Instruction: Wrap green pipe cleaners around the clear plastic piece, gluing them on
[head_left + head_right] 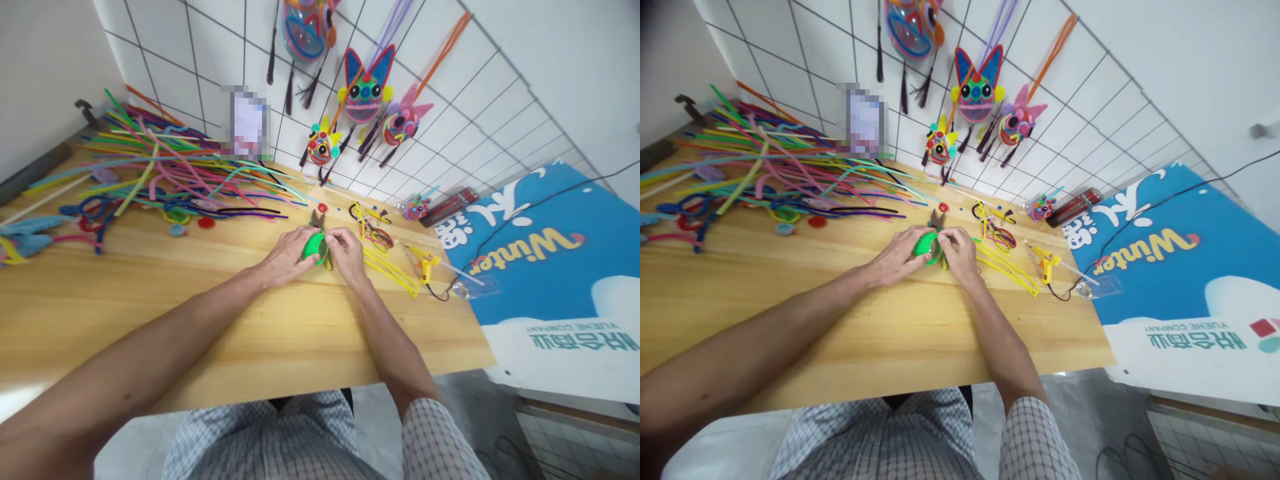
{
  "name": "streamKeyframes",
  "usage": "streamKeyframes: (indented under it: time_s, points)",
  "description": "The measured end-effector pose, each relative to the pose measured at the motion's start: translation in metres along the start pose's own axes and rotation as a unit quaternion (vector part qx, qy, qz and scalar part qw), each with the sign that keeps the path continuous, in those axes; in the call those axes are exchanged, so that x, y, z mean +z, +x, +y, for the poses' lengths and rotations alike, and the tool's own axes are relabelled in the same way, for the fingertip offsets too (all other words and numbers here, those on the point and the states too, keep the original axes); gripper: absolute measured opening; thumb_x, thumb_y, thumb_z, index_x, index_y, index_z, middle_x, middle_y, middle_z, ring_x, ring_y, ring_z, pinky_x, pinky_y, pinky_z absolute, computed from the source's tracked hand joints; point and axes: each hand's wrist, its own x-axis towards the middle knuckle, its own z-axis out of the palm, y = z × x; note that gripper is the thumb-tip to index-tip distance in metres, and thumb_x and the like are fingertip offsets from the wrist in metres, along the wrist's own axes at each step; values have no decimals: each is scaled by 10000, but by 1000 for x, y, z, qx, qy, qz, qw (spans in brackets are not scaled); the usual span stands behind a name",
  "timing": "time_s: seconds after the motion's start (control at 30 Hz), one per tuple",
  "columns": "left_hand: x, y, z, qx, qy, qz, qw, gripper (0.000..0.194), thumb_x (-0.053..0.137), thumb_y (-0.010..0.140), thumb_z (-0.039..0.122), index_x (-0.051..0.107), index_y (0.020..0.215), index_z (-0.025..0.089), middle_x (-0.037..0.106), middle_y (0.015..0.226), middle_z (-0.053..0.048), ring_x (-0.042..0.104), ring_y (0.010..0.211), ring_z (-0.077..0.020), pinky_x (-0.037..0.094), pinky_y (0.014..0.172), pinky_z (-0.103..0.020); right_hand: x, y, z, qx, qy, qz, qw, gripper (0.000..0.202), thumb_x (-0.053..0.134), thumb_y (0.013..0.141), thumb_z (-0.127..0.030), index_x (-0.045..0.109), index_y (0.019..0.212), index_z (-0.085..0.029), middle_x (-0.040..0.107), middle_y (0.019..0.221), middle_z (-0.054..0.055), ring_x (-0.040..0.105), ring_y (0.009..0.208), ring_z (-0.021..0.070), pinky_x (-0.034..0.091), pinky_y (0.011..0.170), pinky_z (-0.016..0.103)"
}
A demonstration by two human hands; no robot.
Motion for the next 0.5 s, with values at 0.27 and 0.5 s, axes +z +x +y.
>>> streamKeyframes:
  time_s: [0.27,0.5]
  points:
    - [-1,-1,0,-6,-5,6,1000,568,529,1061,430,471,1561,166,585,1571,-206,549,1495,-360,457,1241,-562,-1,-3,-3,-56,-60,-12,997,225,599,1049,-403,765,1033,-251,794,1089,70,733,1071,242,594,993,403]
    - [0,-1,-1,-10,-10,18,1000,573,559,1055,445,494,1548,160,599,1560,-214,563,1481,-370,479,1224,-572,-1,-3,2,-103,-75,-32,991,215,598,1085,-396,756,1116,-254,801,1157,87,748,1102,253,619,1016,427]
